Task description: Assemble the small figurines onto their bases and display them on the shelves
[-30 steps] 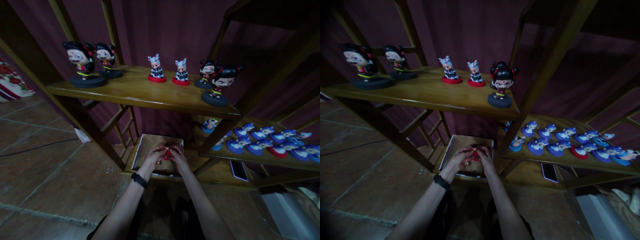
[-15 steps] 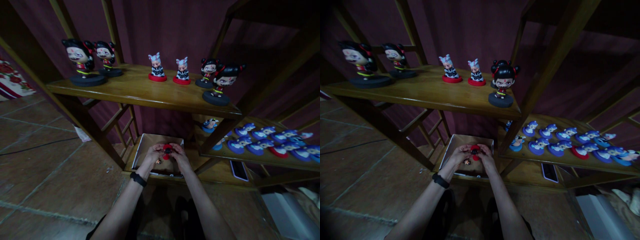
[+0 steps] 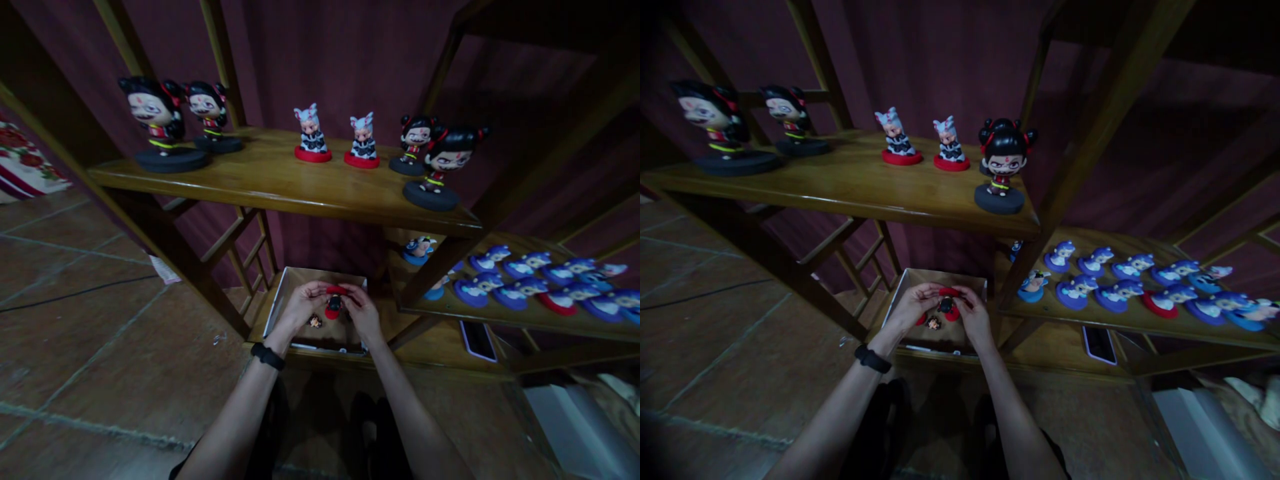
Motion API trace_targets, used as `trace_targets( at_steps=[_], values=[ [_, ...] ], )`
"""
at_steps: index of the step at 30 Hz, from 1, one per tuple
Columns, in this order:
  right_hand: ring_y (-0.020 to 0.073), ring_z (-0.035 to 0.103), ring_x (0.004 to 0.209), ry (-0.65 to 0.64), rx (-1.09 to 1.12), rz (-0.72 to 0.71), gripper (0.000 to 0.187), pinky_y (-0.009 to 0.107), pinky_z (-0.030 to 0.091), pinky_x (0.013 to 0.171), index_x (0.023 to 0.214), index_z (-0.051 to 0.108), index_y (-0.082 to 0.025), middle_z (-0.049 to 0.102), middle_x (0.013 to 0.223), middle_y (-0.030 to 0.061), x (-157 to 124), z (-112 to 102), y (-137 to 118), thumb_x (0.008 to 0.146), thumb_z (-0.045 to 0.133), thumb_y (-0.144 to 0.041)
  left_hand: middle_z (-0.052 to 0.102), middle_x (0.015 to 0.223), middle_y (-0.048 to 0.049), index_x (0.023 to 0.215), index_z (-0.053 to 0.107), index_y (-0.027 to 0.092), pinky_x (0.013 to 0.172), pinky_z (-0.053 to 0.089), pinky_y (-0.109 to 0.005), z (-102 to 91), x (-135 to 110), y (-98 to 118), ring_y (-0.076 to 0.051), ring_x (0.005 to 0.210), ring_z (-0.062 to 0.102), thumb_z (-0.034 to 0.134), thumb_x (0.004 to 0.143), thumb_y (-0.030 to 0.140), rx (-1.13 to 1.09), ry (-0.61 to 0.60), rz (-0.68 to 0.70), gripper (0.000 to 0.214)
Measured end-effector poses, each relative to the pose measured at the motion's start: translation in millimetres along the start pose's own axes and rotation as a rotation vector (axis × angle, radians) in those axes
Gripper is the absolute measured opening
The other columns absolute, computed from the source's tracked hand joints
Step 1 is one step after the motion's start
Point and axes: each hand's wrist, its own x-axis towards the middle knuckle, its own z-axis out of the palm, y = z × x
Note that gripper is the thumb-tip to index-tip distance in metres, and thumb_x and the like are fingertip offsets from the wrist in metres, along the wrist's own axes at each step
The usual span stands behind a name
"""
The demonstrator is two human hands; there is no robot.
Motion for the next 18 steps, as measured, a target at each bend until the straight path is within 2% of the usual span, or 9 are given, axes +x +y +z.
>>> trace_targets(
  at_steps=[9,14,18],
  values=[
    [0.0182,0.058,0.093,0.035,0.077,0.104,0.026,0.033,0.045,0.088,0.091,0.065,-0.027,0.066,0.097,-0.0007,-1.0,1.6,-5.7,0.066,0.065,-0.032,0.071,0.088,-0.01,0.089,0.068,0.012,0.074,0.048,-0.026,-1.0,-1.5,4.8,-0.018,0.079,0.064,0.074,0.061,0.026,0.024,0.024,-0.035,0.032],
    [0.0178,0.059,0.09,0.059,0.143,0.189,0.029,0.032,0.05,0.08,0.092,0.064,-0.026,0.065,0.097,-0.0005,-1.7,2.1,1.2,0.066,0.066,-0.039,0.07,0.086,-0.0088,0.09,0.068,0.012,0.071,0.048,-0.024,1.0,0.7,1.5,-0.015,0.073,0.063,0.072,0.063,0.024,0.012,0.015,-0.044,0.03],
    [0.0174,0.061,0.085,0.086,0.299,0.282,0.026,0.033,0.052,0.075,0.086,0.064,-0.024,0.066,0.094,0.0005,-3.9,4.4,5.6,0.064,0.069,-0.036,0.07,0.081,-0.0081,0.09,0.067,0.011,0.065,0.048,-0.023,4.1,3.0,-8.4,-0.014,0.066,0.063,0.069,0.065,0.022,0.016,0.002,-0.087,0.027]
  ],
)
